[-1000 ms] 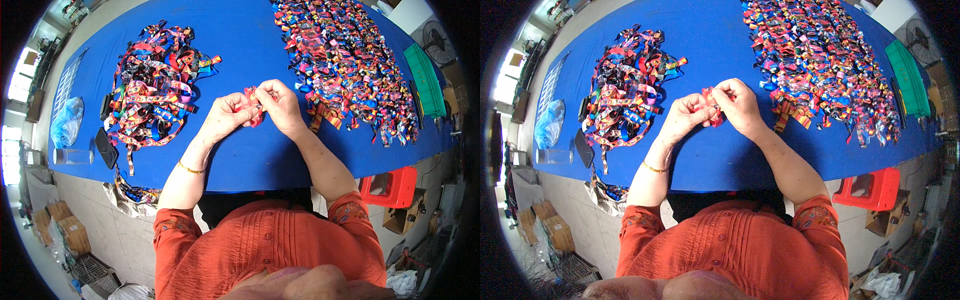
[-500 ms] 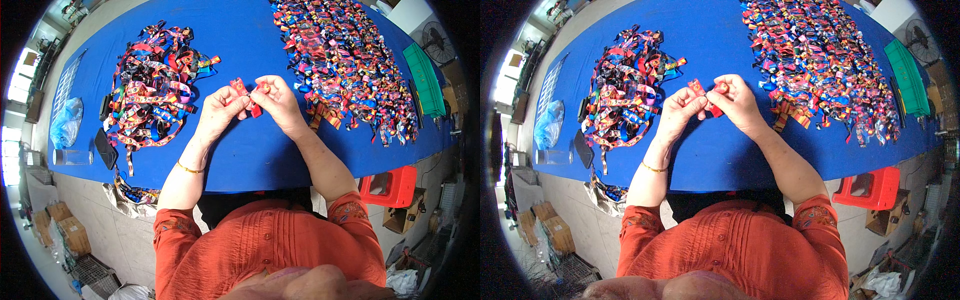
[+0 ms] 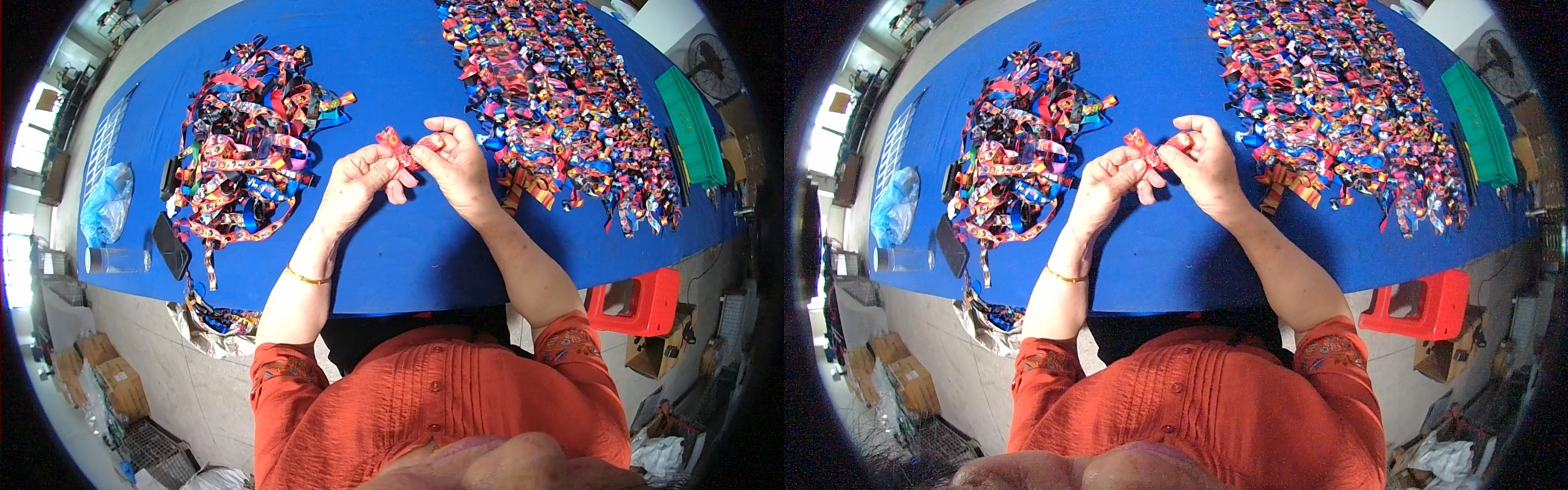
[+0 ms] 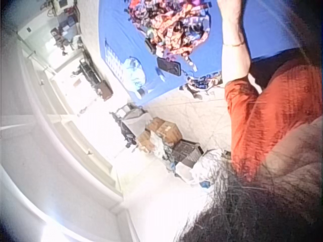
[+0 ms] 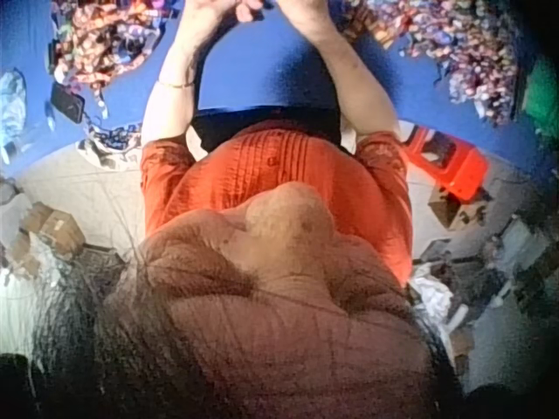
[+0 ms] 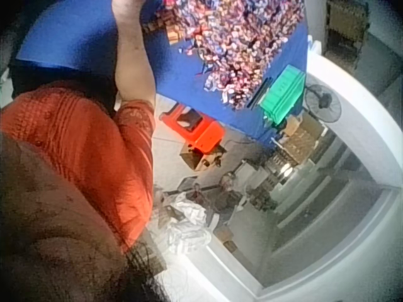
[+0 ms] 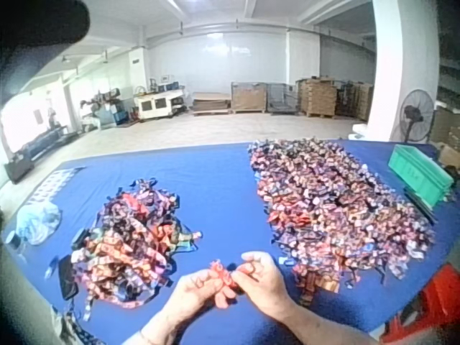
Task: Measuring and tying colorful ribbons at a workstation.
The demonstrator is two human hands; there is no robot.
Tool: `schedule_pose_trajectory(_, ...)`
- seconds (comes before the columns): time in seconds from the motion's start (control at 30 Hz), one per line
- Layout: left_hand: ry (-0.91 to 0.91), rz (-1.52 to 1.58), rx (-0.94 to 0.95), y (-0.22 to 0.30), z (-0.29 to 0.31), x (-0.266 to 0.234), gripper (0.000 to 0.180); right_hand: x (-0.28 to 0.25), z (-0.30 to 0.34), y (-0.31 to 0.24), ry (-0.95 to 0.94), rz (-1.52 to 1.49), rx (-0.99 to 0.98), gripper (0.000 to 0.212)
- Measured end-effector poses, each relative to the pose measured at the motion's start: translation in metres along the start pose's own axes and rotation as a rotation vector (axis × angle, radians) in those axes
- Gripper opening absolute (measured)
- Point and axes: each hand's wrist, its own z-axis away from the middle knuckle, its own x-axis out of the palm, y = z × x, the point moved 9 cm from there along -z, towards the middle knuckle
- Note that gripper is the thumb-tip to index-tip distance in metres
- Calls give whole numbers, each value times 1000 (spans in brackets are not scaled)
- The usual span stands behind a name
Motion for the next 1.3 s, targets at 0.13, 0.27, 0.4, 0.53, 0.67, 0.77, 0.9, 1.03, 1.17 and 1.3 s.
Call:
schedule_pose_trajectory(0.13, -32, -19, 4, 1, -1, 1, 21, 0, 0, -3, -2, 5, 8, 38)
schedule_pose_trajectory(0.27, -11, -33, 6, -1, -1, 1, 19, -2, 0, -3, 1, 33, -5, 38)
schedule_pose_trajectory(0.4, 93, -28, 44, -1, -2, -5, 14, 3, 2, -2, -29, 32, -8, 36)
schedule_pose_trajectory(0.53, 141, -34, 58, -5, -3, -15, 11, 7, 2, 0, -50, -3, 21, 33)
schedule_pose_trajectory(0.67, 189, -67, 100, -2, -3, -20, 10, 4, -1, 7, -41, -131, 4, 31)
schedule_pose_trajectory(0.77, 185, 2, 105, -1, -2, -20, 10, 5, 1, 6, -63, -115, 12, 24)
schedule_pose_trajectory(0.9, 165, 26, 124, 1, -2, -17, 9, 7, 3, 16, -87, -60, 110, 15)
schedule_pose_trajectory(1.03, 144, 54, 132, 2, -3, -15, 10, 2, 1, 17, -50, -26, 80, 12)
schedule_pose_trajectory(1.17, 182, 20, 154, 2, -3, -18, 13, 1, 0, 16, -38, 16, 51, 11)
schedule_pose_trajectory(1.3, 182, -26, 199, 5, -2, -17, 14, 3, 1, 12, -16, -22, 24, 11)
